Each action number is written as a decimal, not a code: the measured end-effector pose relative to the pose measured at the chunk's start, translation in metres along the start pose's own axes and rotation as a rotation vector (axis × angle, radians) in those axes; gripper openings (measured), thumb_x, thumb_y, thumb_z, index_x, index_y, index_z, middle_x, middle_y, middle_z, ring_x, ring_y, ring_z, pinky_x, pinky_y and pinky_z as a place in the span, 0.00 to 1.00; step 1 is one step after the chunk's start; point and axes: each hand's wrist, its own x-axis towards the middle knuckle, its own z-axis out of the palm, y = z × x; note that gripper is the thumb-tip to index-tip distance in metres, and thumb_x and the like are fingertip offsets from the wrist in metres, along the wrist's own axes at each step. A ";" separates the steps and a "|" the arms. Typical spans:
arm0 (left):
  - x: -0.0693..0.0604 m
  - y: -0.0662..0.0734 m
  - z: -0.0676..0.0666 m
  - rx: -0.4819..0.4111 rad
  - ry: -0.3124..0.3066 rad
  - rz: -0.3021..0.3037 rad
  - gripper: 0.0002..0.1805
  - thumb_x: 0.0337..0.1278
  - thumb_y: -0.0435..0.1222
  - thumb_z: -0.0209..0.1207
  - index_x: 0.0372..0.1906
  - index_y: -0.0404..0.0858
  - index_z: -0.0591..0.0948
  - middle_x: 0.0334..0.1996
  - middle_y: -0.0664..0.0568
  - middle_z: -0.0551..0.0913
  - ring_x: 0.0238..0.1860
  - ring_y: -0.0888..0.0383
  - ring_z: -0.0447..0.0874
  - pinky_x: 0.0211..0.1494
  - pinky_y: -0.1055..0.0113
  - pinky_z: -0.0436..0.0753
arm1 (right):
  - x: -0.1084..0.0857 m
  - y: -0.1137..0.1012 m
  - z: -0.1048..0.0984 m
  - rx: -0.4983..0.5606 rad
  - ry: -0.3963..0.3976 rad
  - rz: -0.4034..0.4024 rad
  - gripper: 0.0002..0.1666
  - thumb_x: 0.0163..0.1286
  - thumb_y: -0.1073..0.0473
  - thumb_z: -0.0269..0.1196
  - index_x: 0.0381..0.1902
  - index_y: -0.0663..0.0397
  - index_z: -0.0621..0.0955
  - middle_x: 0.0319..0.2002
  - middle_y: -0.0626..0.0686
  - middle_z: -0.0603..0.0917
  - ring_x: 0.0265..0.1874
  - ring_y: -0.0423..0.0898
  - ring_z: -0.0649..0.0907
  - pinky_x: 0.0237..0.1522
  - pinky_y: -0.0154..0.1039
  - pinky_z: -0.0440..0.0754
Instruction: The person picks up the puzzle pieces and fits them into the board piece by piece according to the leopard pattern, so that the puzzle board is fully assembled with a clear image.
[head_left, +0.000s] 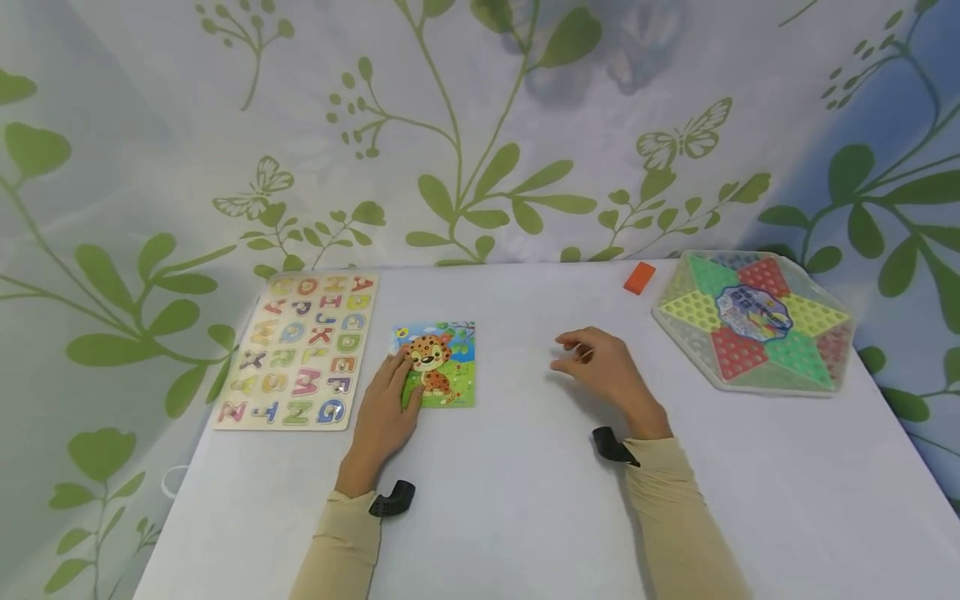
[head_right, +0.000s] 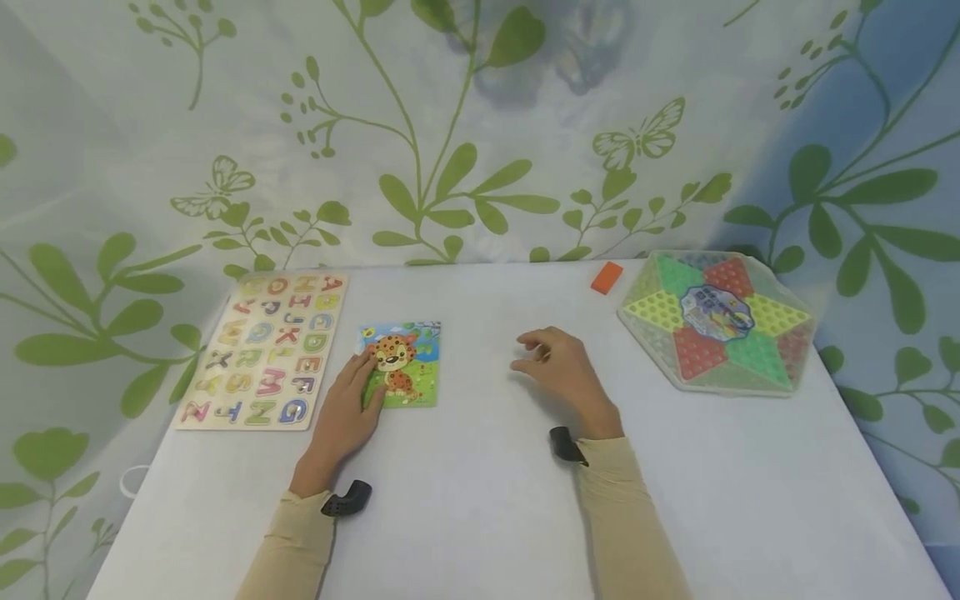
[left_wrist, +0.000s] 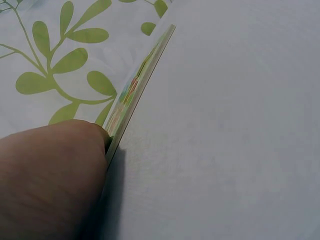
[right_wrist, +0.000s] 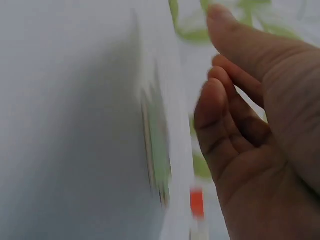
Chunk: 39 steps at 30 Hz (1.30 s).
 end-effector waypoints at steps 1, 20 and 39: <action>0.000 0.000 0.000 0.001 -0.002 -0.001 0.31 0.74 0.43 0.54 0.76 0.36 0.66 0.80 0.45 0.61 0.81 0.42 0.55 0.81 0.44 0.60 | -0.003 0.008 -0.010 -0.020 -0.003 0.018 0.27 0.63 0.50 0.75 0.58 0.50 0.85 0.45 0.52 0.86 0.43 0.50 0.84 0.46 0.45 0.82; 0.001 0.001 0.000 0.008 -0.017 -0.015 0.31 0.75 0.43 0.55 0.76 0.38 0.67 0.80 0.46 0.61 0.81 0.43 0.55 0.81 0.44 0.60 | -0.011 0.029 -0.032 -0.063 -0.064 0.076 0.12 0.70 0.53 0.69 0.45 0.52 0.81 0.41 0.54 0.85 0.40 0.48 0.82 0.40 0.39 0.77; 0.003 0.017 0.005 0.026 0.022 -0.052 0.31 0.71 0.49 0.58 0.72 0.39 0.71 0.78 0.41 0.61 0.80 0.38 0.54 0.80 0.36 0.58 | 0.017 -0.072 0.097 0.133 -0.130 0.005 0.10 0.67 0.52 0.71 0.45 0.46 0.90 0.37 0.48 0.91 0.33 0.40 0.85 0.39 0.36 0.82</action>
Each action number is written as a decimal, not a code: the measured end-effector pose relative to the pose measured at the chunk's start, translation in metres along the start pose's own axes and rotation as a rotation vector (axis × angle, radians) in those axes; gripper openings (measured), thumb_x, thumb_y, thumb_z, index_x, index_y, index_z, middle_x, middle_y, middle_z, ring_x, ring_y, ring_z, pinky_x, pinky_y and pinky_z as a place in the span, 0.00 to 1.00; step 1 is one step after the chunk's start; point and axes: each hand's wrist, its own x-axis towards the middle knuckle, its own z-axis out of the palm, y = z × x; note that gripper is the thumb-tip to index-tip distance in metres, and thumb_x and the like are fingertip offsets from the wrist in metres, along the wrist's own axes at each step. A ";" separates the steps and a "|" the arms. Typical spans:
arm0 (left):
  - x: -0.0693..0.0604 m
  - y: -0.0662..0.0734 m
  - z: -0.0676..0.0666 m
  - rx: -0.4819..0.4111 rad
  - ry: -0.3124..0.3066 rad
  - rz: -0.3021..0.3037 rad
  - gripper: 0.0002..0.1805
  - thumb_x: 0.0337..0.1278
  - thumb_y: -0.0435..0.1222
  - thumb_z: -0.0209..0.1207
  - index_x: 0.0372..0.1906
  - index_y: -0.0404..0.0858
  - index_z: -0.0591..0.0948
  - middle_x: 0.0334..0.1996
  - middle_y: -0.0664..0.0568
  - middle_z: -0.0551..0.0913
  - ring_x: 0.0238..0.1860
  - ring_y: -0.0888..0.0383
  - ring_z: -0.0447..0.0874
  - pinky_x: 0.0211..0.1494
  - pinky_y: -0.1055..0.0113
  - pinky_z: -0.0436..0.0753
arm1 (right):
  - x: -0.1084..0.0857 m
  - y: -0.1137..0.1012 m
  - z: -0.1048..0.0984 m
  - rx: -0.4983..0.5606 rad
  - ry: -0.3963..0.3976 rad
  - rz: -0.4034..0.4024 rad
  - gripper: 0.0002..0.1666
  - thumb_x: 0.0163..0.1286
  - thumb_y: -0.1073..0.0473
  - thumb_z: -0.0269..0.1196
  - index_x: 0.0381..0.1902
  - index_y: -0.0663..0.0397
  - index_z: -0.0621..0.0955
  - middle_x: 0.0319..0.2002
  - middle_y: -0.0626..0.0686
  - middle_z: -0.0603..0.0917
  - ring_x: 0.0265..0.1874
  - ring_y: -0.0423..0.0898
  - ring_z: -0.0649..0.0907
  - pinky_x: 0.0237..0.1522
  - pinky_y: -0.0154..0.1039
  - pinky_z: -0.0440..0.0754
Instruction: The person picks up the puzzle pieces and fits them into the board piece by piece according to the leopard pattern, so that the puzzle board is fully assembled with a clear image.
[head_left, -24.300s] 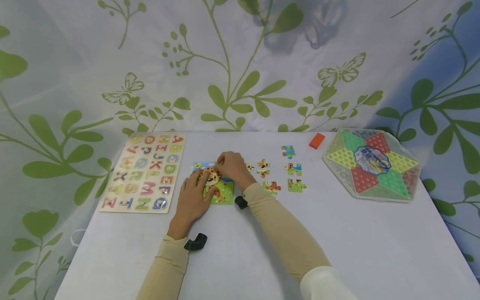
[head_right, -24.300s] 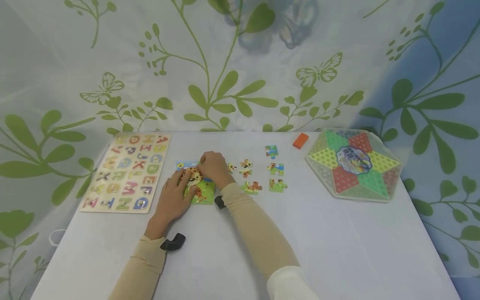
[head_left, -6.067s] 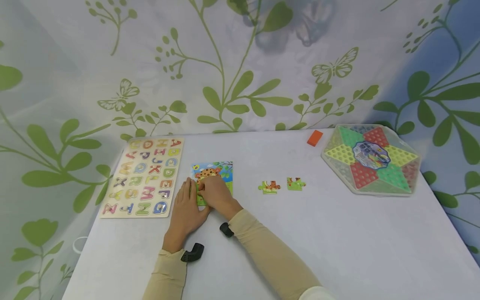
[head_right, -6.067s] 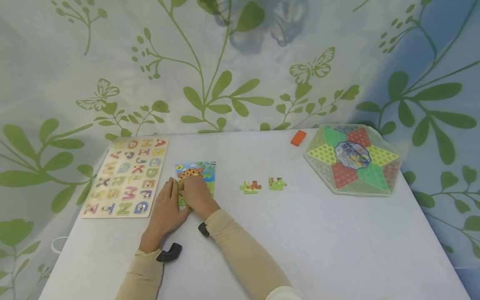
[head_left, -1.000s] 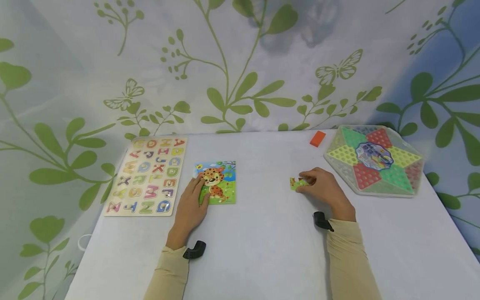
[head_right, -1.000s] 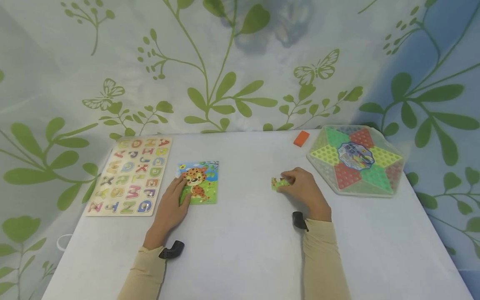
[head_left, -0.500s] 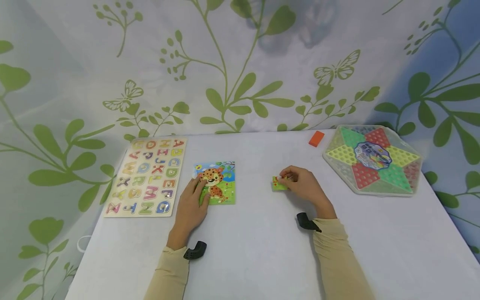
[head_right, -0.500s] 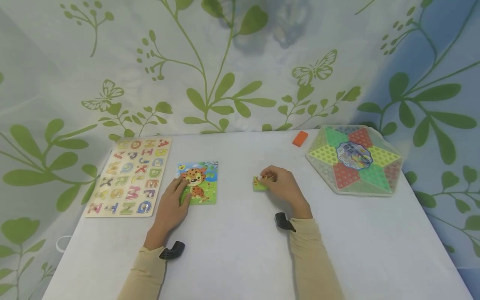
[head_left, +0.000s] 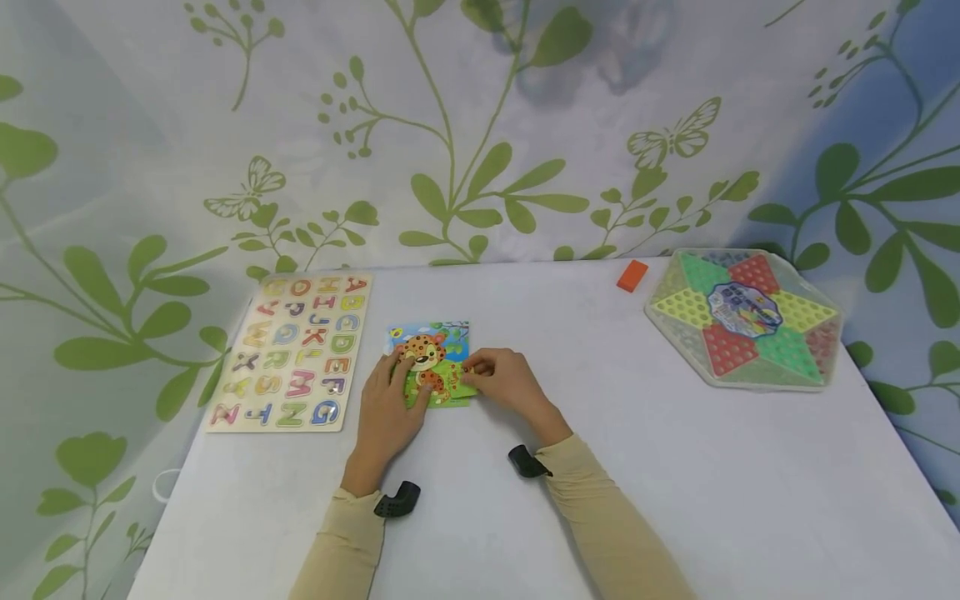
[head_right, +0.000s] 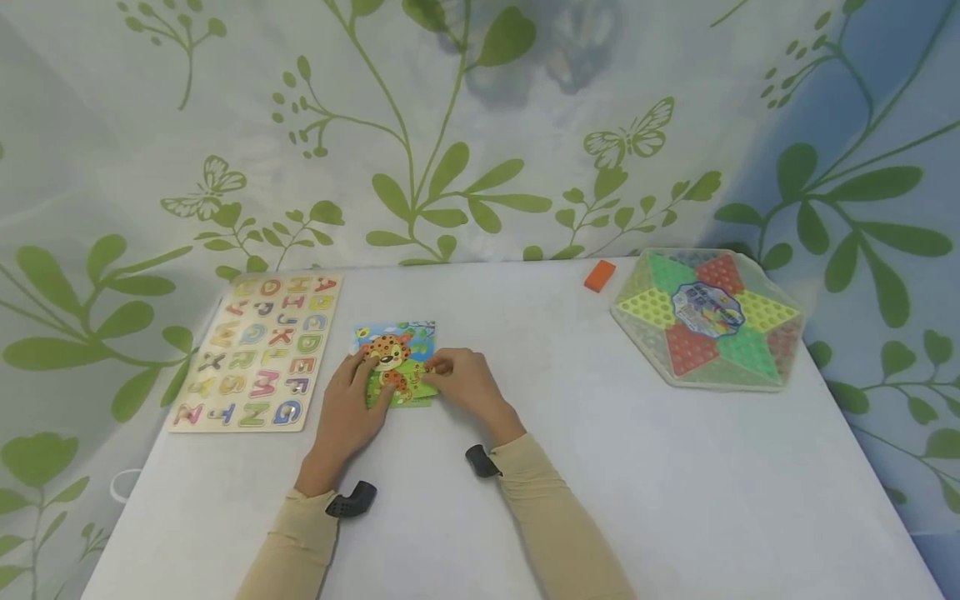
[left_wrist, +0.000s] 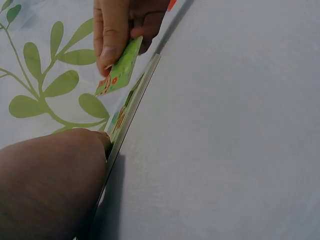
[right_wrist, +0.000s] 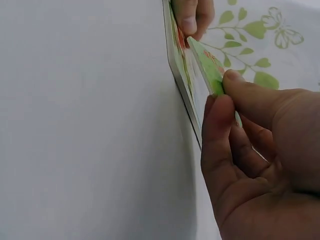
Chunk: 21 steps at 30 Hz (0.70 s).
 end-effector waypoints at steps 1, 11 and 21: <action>0.000 0.000 0.001 0.002 0.006 0.002 0.31 0.71 0.49 0.58 0.72 0.39 0.71 0.78 0.41 0.61 0.80 0.38 0.54 0.79 0.36 0.58 | 0.001 -0.002 0.003 -0.010 -0.011 -0.010 0.11 0.68 0.52 0.71 0.46 0.46 0.90 0.39 0.48 0.91 0.35 0.40 0.85 0.40 0.37 0.82; 0.001 0.000 0.001 0.016 0.016 0.001 0.32 0.70 0.50 0.58 0.72 0.39 0.72 0.77 0.40 0.62 0.80 0.37 0.55 0.78 0.35 0.59 | 0.003 -0.011 0.008 -0.078 -0.028 -0.132 0.16 0.74 0.54 0.65 0.57 0.48 0.86 0.47 0.51 0.88 0.32 0.41 0.82 0.36 0.37 0.80; 0.001 -0.001 0.003 0.017 0.016 0.003 0.31 0.71 0.50 0.57 0.71 0.39 0.72 0.78 0.42 0.61 0.80 0.38 0.54 0.79 0.35 0.58 | 0.013 -0.019 0.020 -0.175 -0.069 -0.095 0.19 0.71 0.55 0.68 0.58 0.50 0.86 0.43 0.51 0.88 0.35 0.42 0.81 0.40 0.38 0.80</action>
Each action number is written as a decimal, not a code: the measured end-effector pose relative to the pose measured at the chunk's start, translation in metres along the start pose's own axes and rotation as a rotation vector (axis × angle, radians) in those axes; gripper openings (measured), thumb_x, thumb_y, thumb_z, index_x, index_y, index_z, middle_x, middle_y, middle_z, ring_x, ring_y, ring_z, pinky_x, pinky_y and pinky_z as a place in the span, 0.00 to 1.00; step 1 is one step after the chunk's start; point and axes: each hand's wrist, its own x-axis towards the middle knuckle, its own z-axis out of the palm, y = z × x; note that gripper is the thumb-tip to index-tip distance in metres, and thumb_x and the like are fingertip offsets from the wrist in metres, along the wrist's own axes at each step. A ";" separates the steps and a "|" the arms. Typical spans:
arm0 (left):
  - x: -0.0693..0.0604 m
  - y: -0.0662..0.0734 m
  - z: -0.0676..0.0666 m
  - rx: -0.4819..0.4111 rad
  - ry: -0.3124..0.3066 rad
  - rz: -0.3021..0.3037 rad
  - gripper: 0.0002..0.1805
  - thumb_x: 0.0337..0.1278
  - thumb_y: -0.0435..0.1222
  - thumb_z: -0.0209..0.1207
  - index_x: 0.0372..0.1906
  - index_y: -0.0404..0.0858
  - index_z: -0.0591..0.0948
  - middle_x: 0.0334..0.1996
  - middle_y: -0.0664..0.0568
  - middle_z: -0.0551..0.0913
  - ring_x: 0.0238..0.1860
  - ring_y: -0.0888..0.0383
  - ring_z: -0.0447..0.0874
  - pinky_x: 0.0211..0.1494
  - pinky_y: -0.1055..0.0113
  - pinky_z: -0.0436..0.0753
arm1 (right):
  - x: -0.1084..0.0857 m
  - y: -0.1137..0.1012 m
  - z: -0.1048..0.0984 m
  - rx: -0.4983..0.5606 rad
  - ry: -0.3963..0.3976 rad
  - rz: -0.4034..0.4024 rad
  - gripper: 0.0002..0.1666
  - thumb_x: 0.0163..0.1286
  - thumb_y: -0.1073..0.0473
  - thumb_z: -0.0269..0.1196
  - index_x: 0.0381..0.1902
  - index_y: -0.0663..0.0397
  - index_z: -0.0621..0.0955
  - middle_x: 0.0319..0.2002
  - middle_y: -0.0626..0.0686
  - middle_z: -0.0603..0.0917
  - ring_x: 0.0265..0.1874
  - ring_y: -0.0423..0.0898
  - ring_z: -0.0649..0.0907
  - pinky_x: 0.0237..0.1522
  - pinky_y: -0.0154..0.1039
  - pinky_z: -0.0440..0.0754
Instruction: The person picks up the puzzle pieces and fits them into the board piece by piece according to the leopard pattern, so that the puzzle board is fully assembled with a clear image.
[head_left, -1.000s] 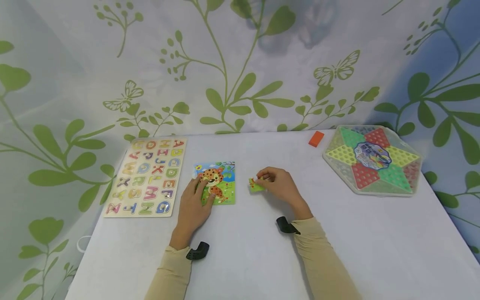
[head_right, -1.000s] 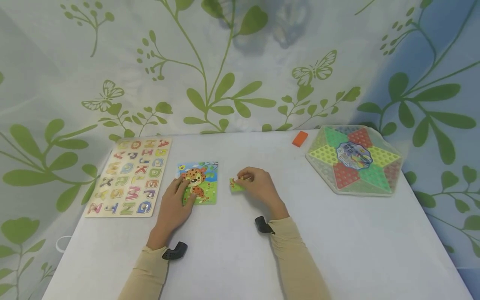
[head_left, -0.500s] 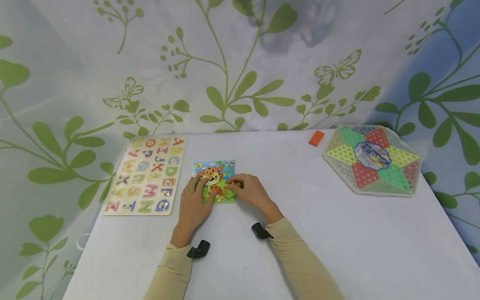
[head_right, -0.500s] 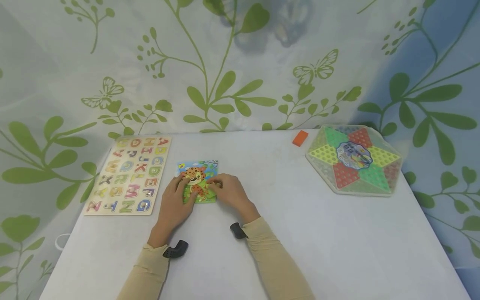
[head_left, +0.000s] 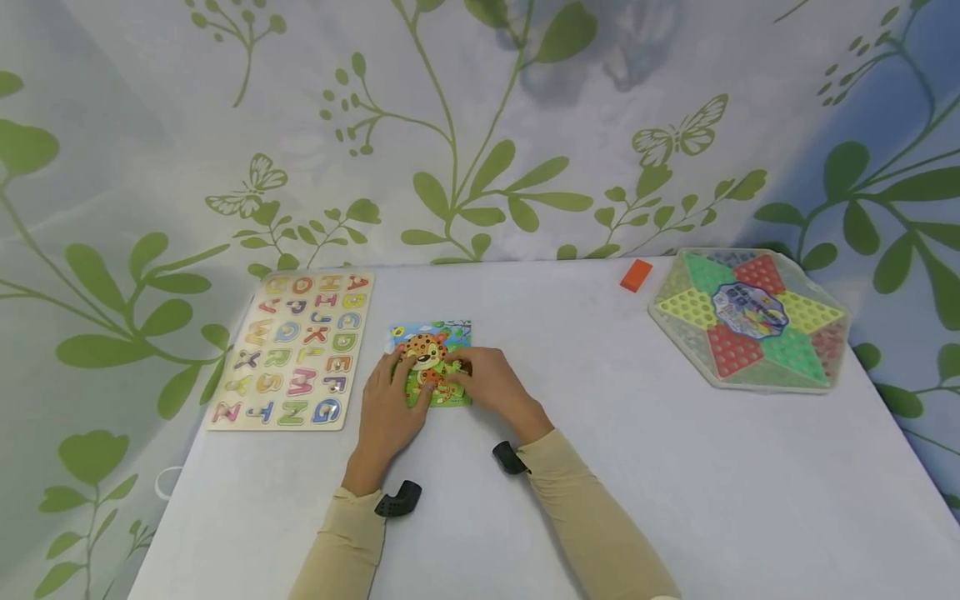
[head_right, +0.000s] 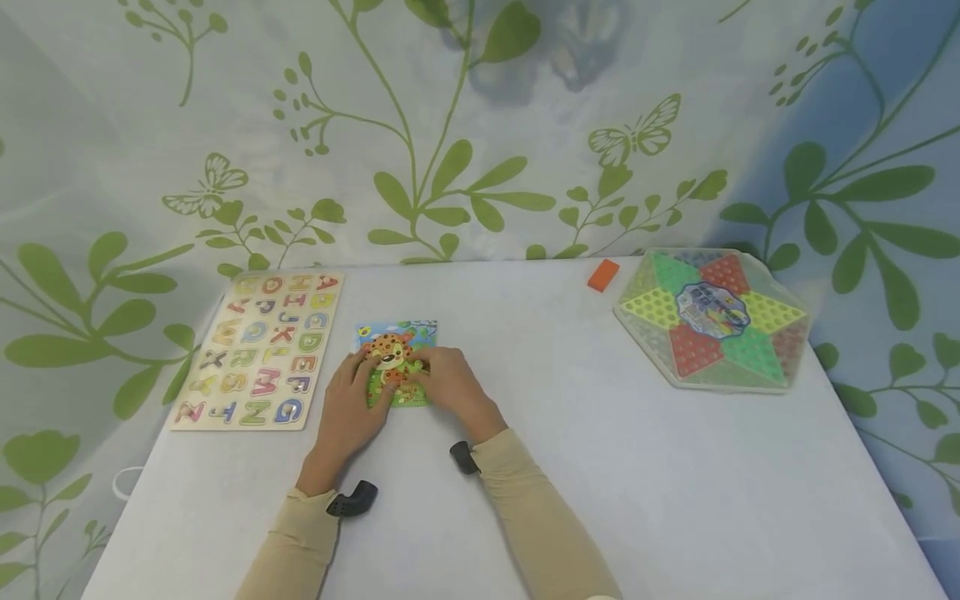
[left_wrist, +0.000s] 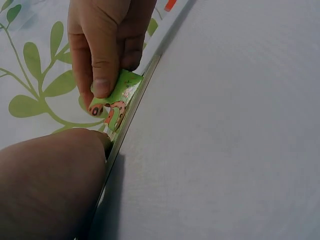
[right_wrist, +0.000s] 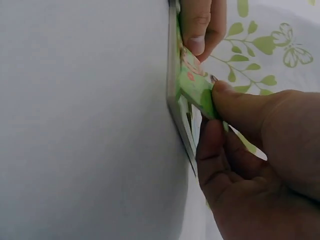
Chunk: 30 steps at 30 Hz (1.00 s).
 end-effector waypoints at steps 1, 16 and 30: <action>0.000 0.000 0.000 0.000 0.004 0.002 0.31 0.71 0.50 0.58 0.71 0.39 0.72 0.78 0.42 0.61 0.80 0.38 0.55 0.79 0.35 0.59 | 0.001 -0.002 0.000 -0.019 -0.017 -0.004 0.19 0.73 0.56 0.66 0.60 0.50 0.85 0.44 0.52 0.88 0.35 0.42 0.80 0.40 0.38 0.79; -0.003 0.003 0.000 -0.006 0.047 0.033 0.31 0.69 0.48 0.60 0.70 0.38 0.73 0.77 0.40 0.64 0.78 0.37 0.58 0.77 0.36 0.61 | -0.002 -0.002 -0.005 0.089 0.026 0.107 0.15 0.71 0.57 0.68 0.53 0.53 0.86 0.42 0.51 0.89 0.42 0.46 0.86 0.46 0.42 0.85; -0.005 0.003 0.001 0.017 0.002 0.008 0.39 0.64 0.57 0.61 0.71 0.38 0.70 0.78 0.41 0.61 0.79 0.37 0.55 0.79 0.37 0.59 | -0.002 -0.014 0.008 -0.036 0.049 0.127 0.15 0.69 0.61 0.69 0.50 0.61 0.87 0.42 0.55 0.87 0.41 0.48 0.85 0.44 0.41 0.85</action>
